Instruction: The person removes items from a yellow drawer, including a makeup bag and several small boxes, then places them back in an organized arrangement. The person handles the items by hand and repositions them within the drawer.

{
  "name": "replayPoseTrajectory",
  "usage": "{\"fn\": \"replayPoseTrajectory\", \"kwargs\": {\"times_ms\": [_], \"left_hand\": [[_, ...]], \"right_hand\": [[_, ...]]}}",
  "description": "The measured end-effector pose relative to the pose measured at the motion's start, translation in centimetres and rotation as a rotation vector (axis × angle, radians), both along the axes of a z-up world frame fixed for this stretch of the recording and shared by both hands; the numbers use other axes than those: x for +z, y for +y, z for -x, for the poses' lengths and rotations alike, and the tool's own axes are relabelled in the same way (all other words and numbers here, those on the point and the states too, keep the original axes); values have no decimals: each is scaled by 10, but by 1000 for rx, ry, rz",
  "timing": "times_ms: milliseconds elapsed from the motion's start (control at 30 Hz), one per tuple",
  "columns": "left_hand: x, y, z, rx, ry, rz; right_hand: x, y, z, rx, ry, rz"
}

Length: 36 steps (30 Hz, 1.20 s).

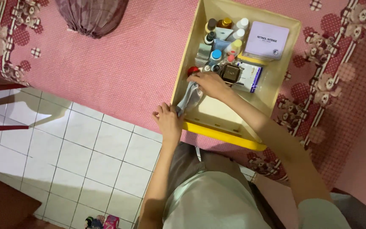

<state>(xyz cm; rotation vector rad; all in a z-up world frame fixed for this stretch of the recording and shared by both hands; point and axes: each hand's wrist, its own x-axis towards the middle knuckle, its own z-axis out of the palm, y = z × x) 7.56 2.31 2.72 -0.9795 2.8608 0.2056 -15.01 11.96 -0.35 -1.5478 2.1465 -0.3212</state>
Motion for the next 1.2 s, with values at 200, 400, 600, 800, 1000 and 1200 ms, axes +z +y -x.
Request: {"fn": "replayPoseTrajectory", "kwargs": {"times_ms": [200,400,600,800,1000,1200], "left_hand": [[-2,-3,-4,-3,35,-51],[11,-3,-7,-19,202,-63],[10,-5,10,-154,338,-65],[22,20,49,-347,393,-116],[9,56,88,-453,460,-437],[-8,70,115,-591,432,-436]], "right_hand": [[16,-3,-8,-147,-149,-28],[45,4,-15,-213,-239,32],[62,22,-23,-283,-257,154],[55,67,-28,-507,-334,377],[-1,127,-38,-1031,-568,645],[-29,166,-54,-1311,-649,622]]}}
